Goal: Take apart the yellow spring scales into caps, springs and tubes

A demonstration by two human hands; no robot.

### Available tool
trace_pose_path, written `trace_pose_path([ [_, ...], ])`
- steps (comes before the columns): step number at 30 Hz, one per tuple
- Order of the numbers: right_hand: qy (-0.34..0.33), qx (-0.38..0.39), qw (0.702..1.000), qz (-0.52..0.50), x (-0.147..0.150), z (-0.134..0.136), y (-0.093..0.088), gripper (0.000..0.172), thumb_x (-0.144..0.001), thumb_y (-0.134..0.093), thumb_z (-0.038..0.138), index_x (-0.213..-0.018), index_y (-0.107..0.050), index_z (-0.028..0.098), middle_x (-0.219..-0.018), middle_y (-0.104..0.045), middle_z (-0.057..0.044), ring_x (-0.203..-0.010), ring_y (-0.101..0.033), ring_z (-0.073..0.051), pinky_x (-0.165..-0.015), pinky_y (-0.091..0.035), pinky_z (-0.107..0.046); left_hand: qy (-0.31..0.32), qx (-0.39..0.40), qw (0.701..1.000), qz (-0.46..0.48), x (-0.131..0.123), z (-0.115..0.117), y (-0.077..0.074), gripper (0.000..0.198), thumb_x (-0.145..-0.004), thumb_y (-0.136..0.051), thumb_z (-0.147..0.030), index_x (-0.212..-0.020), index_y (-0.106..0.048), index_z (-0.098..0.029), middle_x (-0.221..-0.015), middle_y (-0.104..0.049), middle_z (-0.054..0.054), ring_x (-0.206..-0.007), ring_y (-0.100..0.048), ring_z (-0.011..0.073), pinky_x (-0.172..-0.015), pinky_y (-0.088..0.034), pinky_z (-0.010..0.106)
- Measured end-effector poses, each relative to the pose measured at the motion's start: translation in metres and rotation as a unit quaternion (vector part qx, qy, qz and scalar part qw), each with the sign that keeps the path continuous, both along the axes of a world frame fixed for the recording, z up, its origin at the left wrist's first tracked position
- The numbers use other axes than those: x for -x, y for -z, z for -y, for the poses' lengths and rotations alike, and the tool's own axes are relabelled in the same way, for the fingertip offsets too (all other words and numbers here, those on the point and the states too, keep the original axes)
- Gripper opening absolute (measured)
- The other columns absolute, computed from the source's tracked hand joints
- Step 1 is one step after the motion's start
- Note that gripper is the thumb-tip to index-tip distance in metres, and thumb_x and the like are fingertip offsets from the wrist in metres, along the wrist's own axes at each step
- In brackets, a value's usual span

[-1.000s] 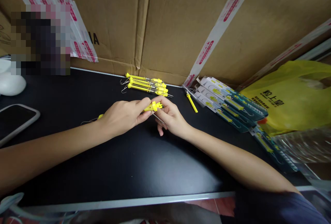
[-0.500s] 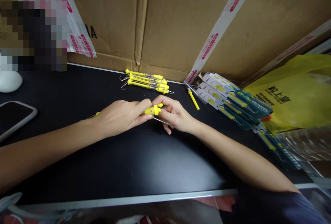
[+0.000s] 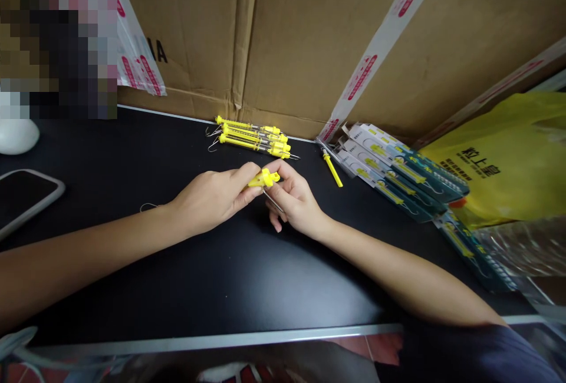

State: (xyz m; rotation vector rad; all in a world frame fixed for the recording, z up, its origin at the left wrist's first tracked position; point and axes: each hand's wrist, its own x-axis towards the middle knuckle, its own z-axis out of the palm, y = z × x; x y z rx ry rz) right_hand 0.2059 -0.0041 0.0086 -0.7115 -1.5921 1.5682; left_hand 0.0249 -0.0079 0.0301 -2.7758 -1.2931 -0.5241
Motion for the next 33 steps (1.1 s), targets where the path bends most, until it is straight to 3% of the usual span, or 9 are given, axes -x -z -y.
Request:
trace_pose_path([
  [5, 0.01, 0.002, 1.0, -0.014, 0.002, 0.003, 0.004, 0.021, -0.087, -0.054, 0.04, -0.094, -0.043, 0.024, -0.049, -0.031, 0.013, -0.033, -0.027, -0.003, -0.028, -0.038, -0.012, -0.033, -0.081, 0.995, -0.057, 0.001, -0.001, 0.004, 0.025, -0.094, -0.035, -0.038, -0.092, -0.049, -0.018, -0.072, -0.064, 0.001, -0.058, -0.062, 0.0168, -0.045, -0.032, 0.023],
  [12, 0.085, 0.016, 0.996, -0.005, 0.012, 0.02, 0.009, 0.017, -0.09, -0.051, 0.039, -0.094, -0.043, 0.024, -0.048, -0.035, 0.013, -0.029, -0.029, -0.002, -0.025, -0.03, -0.011, -0.028, -0.157, 0.984, -0.084, 0.003, -0.002, 0.006, 0.038, -0.095, -0.029, -0.046, -0.09, -0.054, -0.019, -0.067, -0.063, 0.003, -0.057, -0.061, 0.0161, -0.044, -0.031, 0.022],
  [17, 0.08, 0.039, 0.996, -0.012, 0.014, 0.021, 0.01, 0.016, -0.089, -0.05, 0.039, -0.093, -0.044, 0.025, -0.044, -0.03, 0.014, -0.029, -0.023, -0.003, -0.024, -0.032, -0.011, -0.024, -0.175, 0.98, -0.092, 0.002, -0.003, 0.008, 0.034, -0.094, -0.032, -0.043, -0.09, -0.055, -0.018, -0.065, -0.061, 0.003, -0.053, -0.059, 0.0165, -0.042, -0.027, 0.024],
  [22, 0.047, 0.027, 0.998, 0.038, 0.01, 0.021, 0.009, 0.015, -0.093, -0.042, 0.039, -0.095, -0.041, 0.024, -0.043, -0.035, 0.014, -0.027, -0.03, -0.004, -0.026, -0.031, -0.011, -0.016, -0.199, 0.975, -0.099, 0.001, -0.002, 0.01, 0.026, -0.095, -0.033, -0.036, -0.1, -0.053, -0.02, -0.077, -0.063, 0.0, -0.057, -0.061, 0.0154, -0.043, -0.029, 0.026],
  [25, 0.05, 0.01, 0.996, 0.066, 0.007, 0.022, 0.01, 0.014, -0.094, -0.034, 0.035, -0.105, -0.035, 0.026, -0.057, -0.046, 0.011, -0.032, -0.037, -0.005, -0.03, -0.034, -0.013, -0.024, -0.188, 0.98, -0.067, 0.002, -0.002, 0.011, 0.023, -0.095, -0.033, -0.032, -0.103, -0.052, -0.019, -0.082, -0.064, 0.0, -0.064, -0.064, 0.015, -0.046, -0.032, 0.025],
  [27, 0.098, -0.063, 0.989, 0.091, 0.004, 0.021, 0.009, 0.016, -0.093, -0.037, 0.034, -0.106, -0.032, 0.027, -0.078, -0.052, 0.006, -0.045, -0.046, -0.005, -0.037, -0.039, -0.016, -0.039, -0.165, 0.984, -0.046, 0.003, -0.002, 0.011, 0.022, -0.094, -0.035, -0.032, -0.102, -0.051, -0.019, -0.085, -0.065, 0.0, -0.068, -0.065, 0.0156, -0.047, -0.034, 0.025],
  [29, 0.148, -0.205, 0.954, 0.165, 0.001, 0.018, 0.007, 0.015, -0.091, -0.044, 0.034, -0.098, -0.036, 0.024, -0.095, -0.051, 0.0, -0.065, -0.054, -0.008, -0.049, -0.045, -0.02, -0.054, -0.138, 0.988, -0.034, 0.004, -0.002, 0.012, 0.022, -0.094, -0.038, -0.033, -0.103, -0.05, -0.018, -0.09, -0.066, 0.0, -0.068, -0.065, 0.0162, -0.047, -0.033, 0.025],
  [31, 0.177, -0.356, 0.875, 0.275, -0.002, 0.014, 0.005, 0.012, -0.091, -0.046, 0.032, -0.087, -0.043, 0.021, -0.1, -0.051, -0.005, -0.079, -0.053, -0.012, -0.061, -0.045, -0.024, -0.061, -0.118, 0.991, -0.031, 0.003, -0.002, 0.012, 0.022, -0.093, -0.039, -0.034, -0.104, -0.049, -0.018, -0.092, -0.066, 0.0, -0.065, -0.065, 0.0163, -0.045, -0.031, 0.025],
  [33, 0.192, -0.474, 0.782, 0.356, -0.003, 0.01, 0.003, 0.016, -0.092, -0.044, 0.028, -0.079, -0.047, 0.019, -0.089, -0.054, -0.005, -0.078, -0.051, -0.014, -0.064, -0.042, -0.026, -0.066, -0.102, 0.992, -0.036, 0.002, 0.0, 0.012, 0.02, -0.093, -0.039, -0.034, -0.102, -0.049, -0.019, -0.09, -0.066, 0.0, -0.062, -0.064, 0.0163, -0.043, -0.028, 0.024],
])
